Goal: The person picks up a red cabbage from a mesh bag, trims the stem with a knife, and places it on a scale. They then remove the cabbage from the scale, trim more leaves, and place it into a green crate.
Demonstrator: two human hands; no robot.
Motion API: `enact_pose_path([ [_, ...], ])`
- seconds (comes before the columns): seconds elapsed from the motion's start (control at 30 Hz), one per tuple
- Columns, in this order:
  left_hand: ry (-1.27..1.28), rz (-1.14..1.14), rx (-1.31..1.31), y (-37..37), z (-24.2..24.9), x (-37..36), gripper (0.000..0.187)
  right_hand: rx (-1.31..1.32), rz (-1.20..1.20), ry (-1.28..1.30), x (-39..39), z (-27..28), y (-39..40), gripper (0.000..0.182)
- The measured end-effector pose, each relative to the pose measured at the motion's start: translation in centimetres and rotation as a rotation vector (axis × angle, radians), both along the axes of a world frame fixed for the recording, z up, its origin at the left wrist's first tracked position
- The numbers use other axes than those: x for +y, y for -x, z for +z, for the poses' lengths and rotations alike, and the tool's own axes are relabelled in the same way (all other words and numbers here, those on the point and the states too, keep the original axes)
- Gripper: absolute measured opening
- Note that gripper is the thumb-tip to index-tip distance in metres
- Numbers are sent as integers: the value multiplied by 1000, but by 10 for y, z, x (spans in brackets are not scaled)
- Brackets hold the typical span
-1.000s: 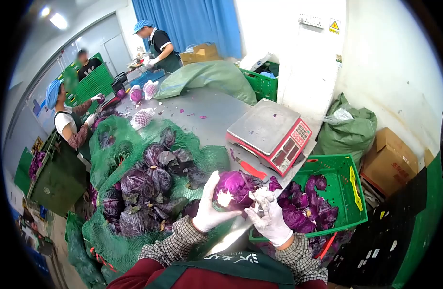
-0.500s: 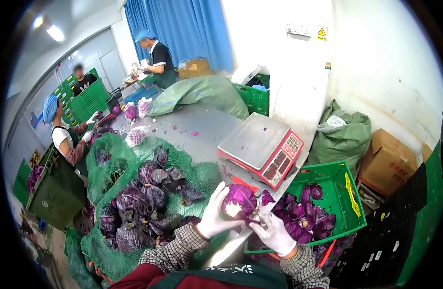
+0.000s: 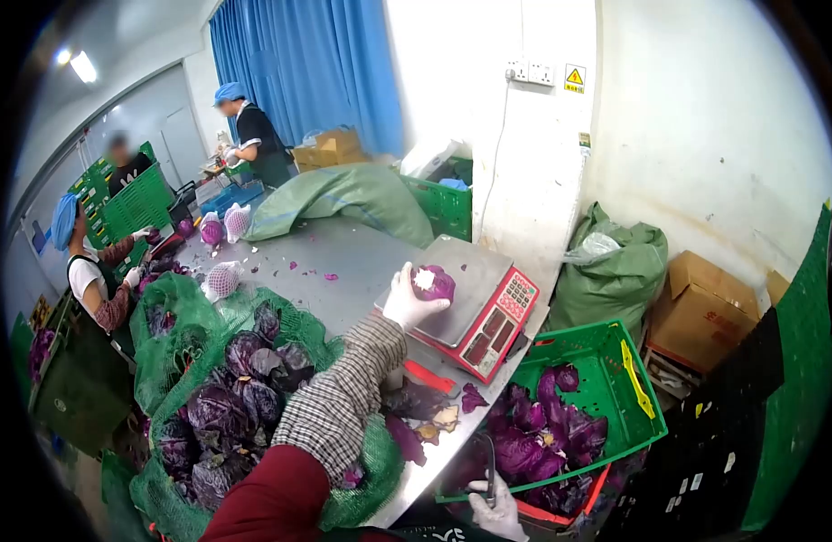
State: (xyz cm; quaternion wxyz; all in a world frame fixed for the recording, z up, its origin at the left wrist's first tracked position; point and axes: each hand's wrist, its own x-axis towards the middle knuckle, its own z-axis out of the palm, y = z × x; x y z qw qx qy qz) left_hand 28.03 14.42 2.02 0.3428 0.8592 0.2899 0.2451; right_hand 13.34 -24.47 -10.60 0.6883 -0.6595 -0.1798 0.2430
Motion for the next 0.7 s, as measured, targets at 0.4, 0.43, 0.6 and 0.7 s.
enact_pose_path([
  [0.4,60,-146,-58,51,59,46,113,381,628,181,47,39,-13,24],
  [0.43,58,-165,-31,53,57,49,112,349,569,129,64,52,-19,24],
  [0.6,146,-207,7,56,43,56,111,-112,502,-219,174,-2,-36,46],
  [0.7,179,-258,66,59,40,55,110,-162,469,-290,217,-47,-41,51],
])
